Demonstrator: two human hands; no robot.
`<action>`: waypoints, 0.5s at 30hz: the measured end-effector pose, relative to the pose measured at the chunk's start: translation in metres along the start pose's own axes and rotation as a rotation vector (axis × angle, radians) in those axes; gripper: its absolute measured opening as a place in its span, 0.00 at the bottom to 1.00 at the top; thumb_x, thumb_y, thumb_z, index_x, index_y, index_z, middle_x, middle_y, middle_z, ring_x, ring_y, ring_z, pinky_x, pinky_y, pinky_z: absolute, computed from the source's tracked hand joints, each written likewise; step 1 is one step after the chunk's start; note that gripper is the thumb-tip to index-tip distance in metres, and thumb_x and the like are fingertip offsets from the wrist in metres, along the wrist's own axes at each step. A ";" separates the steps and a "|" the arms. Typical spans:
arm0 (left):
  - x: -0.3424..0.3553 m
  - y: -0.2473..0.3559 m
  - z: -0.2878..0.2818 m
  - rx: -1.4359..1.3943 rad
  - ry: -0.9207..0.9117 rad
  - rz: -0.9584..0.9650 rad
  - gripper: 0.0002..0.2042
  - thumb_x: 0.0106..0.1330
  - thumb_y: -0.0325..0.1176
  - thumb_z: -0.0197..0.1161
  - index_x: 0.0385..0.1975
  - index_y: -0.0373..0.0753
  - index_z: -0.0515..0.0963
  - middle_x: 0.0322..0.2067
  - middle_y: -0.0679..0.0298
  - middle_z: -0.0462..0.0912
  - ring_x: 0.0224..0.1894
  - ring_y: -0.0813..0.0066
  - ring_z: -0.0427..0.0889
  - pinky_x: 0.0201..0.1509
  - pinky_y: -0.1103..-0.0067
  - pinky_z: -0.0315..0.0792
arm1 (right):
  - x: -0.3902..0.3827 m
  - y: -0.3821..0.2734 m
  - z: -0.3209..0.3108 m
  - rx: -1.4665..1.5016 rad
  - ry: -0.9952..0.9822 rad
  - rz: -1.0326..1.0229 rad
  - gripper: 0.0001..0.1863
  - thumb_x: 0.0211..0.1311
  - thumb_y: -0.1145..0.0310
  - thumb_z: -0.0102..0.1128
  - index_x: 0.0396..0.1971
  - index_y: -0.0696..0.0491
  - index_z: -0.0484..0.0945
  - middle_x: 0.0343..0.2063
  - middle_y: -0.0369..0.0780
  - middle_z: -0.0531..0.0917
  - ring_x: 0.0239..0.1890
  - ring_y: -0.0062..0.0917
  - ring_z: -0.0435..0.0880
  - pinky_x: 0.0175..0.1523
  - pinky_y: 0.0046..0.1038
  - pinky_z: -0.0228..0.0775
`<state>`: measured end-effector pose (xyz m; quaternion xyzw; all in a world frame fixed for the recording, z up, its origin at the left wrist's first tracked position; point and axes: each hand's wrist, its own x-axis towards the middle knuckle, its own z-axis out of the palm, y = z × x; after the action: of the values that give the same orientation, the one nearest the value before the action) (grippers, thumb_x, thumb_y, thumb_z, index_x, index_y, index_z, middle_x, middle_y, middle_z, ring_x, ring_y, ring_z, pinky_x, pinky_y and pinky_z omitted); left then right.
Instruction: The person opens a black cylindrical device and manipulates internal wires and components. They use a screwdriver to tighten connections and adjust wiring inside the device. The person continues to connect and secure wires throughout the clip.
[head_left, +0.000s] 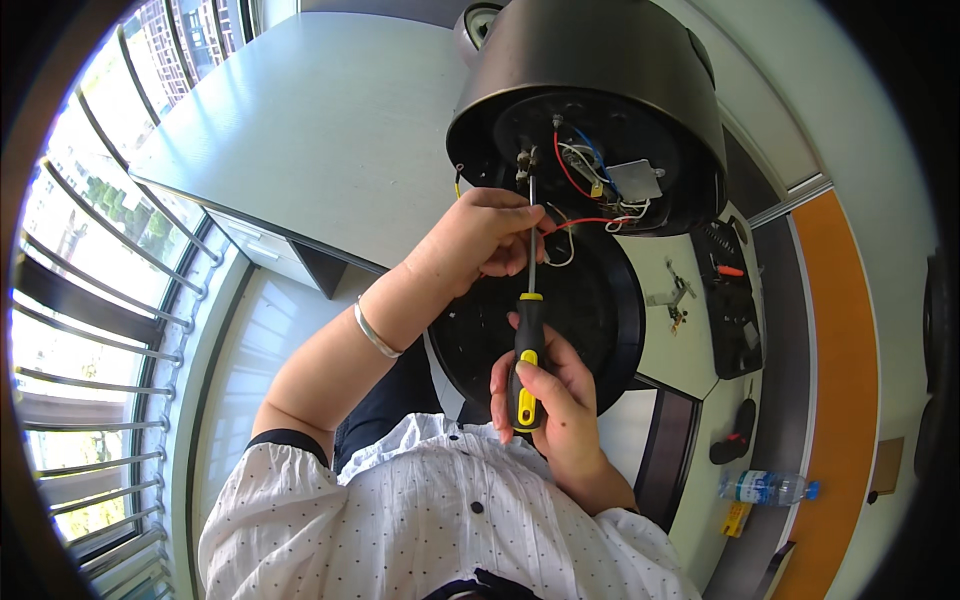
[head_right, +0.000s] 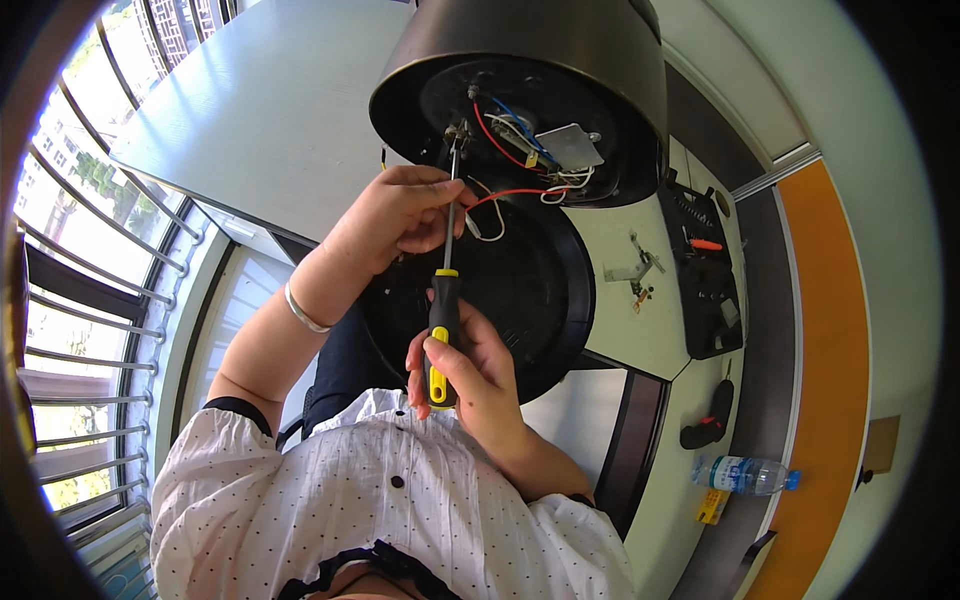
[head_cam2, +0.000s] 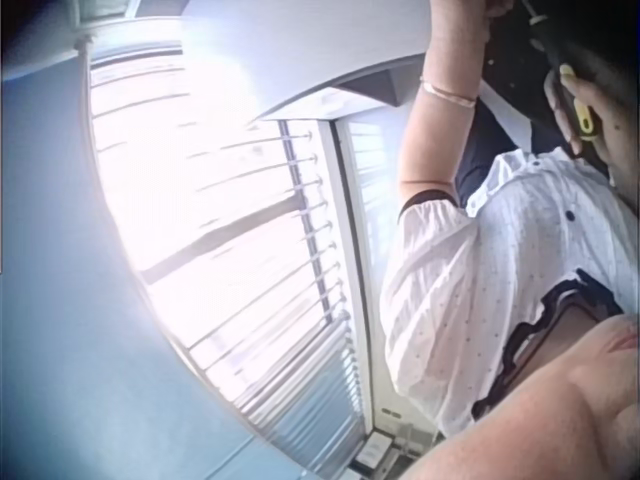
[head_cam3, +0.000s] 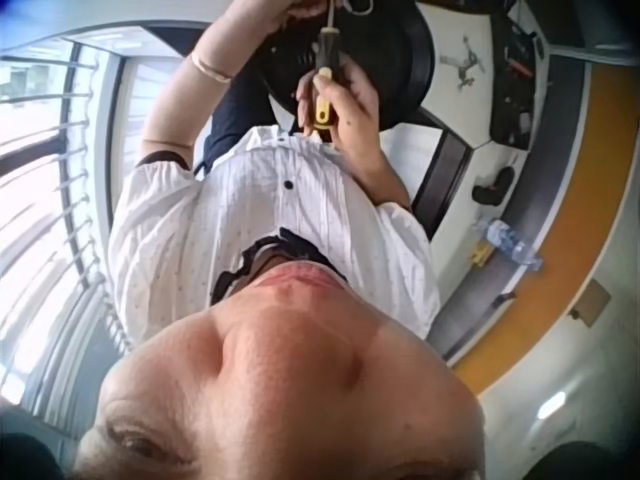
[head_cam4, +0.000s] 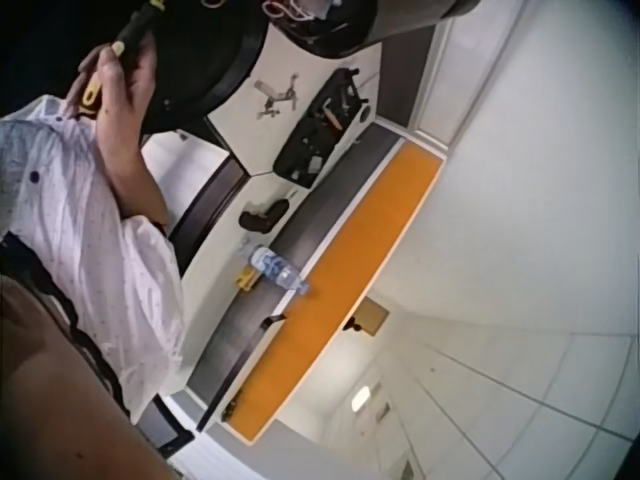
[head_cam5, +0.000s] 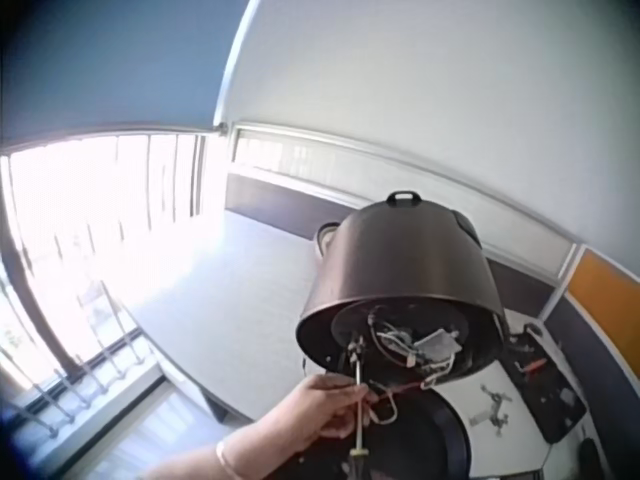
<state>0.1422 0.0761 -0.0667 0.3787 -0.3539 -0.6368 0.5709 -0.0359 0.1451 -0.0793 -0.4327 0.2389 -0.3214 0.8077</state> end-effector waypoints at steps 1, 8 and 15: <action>0.000 0.000 0.000 -0.006 -0.004 0.003 0.12 0.67 0.30 0.49 0.34 0.24 0.73 0.20 0.56 0.75 0.10 0.85 0.60 0.10 0.89 0.49 | 0.000 0.000 0.000 -0.002 0.000 0.000 0.25 0.63 0.74 0.45 0.59 0.59 0.51 0.28 0.45 0.75 0.19 0.26 0.76 0.22 0.25 0.70; 0.000 -0.002 0.000 -0.014 0.005 -0.002 0.12 0.67 0.31 0.49 0.33 0.24 0.73 0.19 0.56 0.75 0.10 0.85 0.60 0.10 0.88 0.49 | 0.000 0.001 0.001 -0.058 0.015 -0.015 0.25 0.63 0.72 0.44 0.58 0.61 0.52 0.27 0.45 0.75 0.18 0.26 0.76 0.21 0.24 0.70; 0.000 -0.001 0.000 -0.013 0.000 0.004 0.13 0.67 0.31 0.49 0.33 0.25 0.74 0.19 0.56 0.75 0.09 0.85 0.61 0.10 0.88 0.49 | 0.000 0.000 0.001 -0.036 0.003 -0.015 0.25 0.64 0.72 0.45 0.59 0.60 0.51 0.27 0.44 0.75 0.19 0.25 0.77 0.22 0.23 0.70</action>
<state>0.1417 0.0758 -0.0674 0.3743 -0.3505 -0.6379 0.5746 -0.0350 0.1459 -0.0785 -0.4484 0.2425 -0.3238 0.7970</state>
